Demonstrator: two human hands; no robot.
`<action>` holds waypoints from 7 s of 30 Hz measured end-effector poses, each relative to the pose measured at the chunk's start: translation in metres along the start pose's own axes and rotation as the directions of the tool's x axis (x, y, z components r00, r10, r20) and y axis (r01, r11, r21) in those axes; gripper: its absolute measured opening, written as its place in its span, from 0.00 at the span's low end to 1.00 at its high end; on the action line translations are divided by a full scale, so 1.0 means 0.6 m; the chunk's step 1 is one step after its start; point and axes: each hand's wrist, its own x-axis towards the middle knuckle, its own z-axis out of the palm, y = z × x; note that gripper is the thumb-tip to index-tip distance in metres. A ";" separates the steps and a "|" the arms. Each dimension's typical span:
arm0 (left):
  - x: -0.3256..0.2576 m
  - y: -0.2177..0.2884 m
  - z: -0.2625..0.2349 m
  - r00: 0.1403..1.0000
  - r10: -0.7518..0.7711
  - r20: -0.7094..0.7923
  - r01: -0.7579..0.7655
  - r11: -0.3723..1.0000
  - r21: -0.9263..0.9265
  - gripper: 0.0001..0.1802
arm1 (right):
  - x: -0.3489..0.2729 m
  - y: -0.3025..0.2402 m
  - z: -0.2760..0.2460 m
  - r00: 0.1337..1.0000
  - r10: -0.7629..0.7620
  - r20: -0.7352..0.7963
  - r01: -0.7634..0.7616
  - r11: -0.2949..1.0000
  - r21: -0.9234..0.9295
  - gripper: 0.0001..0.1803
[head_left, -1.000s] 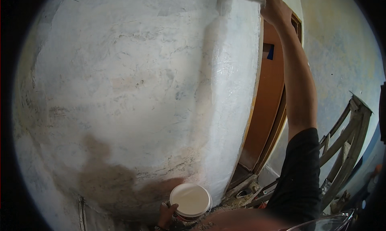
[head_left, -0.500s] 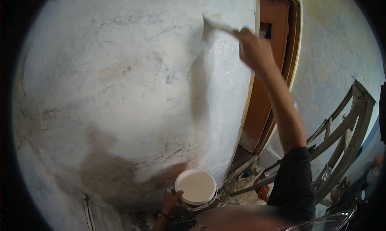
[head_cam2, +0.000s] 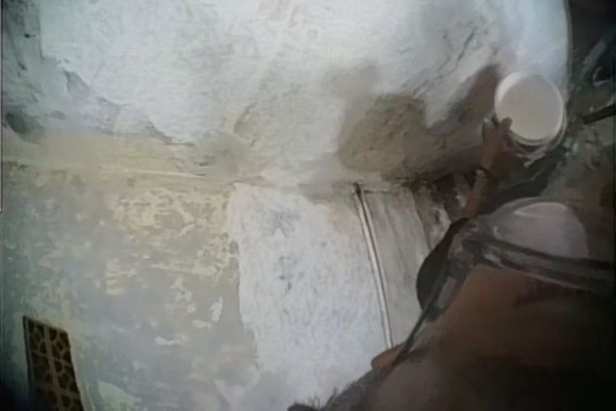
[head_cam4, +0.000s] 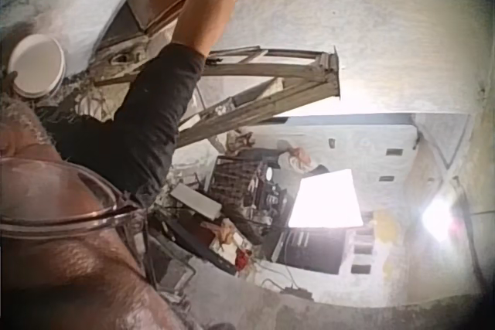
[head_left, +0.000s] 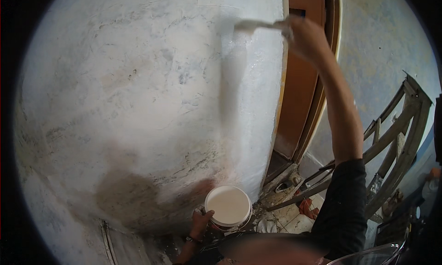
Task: The person applies white paint or primer to a rough interior wall using a paintbrush.
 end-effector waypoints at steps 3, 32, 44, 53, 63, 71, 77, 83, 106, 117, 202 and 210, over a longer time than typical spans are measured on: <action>0.004 -0.009 0.008 1.000 0.031 0.000 -0.031 0.999 -0.040 0.12 | 0.037 0.012 -0.018 0.968 -0.059 -0.244 0.070 0.997 0.036 0.16; 0.003 -0.093 -0.018 0.989 0.108 -0.101 -0.108 0.994 0.001 0.13 | 0.150 -0.043 -0.102 0.986 -0.071 -0.149 0.061 0.996 -0.071 0.17; 0.007 -0.109 -0.033 0.980 0.042 -0.193 -0.048 0.998 -0.029 0.10 | 0.167 -0.038 -0.048 0.961 -0.076 -0.267 0.051 0.994 -0.102 0.18; 0.016 -0.097 -0.035 0.995 -0.001 -0.096 -0.007 0.997 -0.081 0.11 | 0.196 0.014 -0.124 0.916 0.031 -0.400 -0.054 0.997 -0.047 0.20; 0.015 -0.098 -0.030 0.971 0.126 -0.202 -0.081 0.972 0.219 0.12 | 0.361 -0.015 -0.090 0.873 0.109 -0.475 0.001 0.974 0.226 0.13; 0.004 -0.035 -0.020 0.994 0.029 -0.104 -0.034 0.999 -0.040 0.10 | 0.106 0.031 0.005 0.945 -0.133 -0.299 0.159 0.985 0.061 0.19; 0.024 -0.058 -0.027 0.995 0.022 -0.098 -0.014 0.996 0.091 0.11 | 0.098 0.079 -0.053 0.986 -0.063 -0.157 0.081 0.990 0.112 0.21; 0.030 -0.083 -0.028 0.998 0.033 -0.060 -0.031 0.999 0.043 0.10 | 0.210 0.077 -0.013 0.952 0.157 -0.263 -0.155 0.987 0.029 0.18; 0.013 -0.067 0.012 0.997 -0.068 0.030 0.068 0.997 0.022 0.16 | -0.513 -0.224 0.272 0.851 0.020 0.525 -0.253 0.891 0.376 0.37; 0.063 -0.139 -0.036 0.921 -0.272 0.278 0.251 0.962 0.110 0.17 | -0.441 -0.145 0.224 0.911 0.085 0.405 -0.224 0.924 0.309 0.13; 0.214 -0.321 -0.198 0.851 -0.328 0.410 0.191 0.921 0.340 0.12 | -0.796 -0.403 0.459 0.135 0.656 0.742 -0.928 0.347 -0.137 0.16; 0.213 -0.293 -0.203 0.859 -0.334 0.389 0.189 0.912 0.365 0.11 | -0.605 -0.319 0.279 0.427 0.586 0.688 -0.896 0.378 0.233 0.15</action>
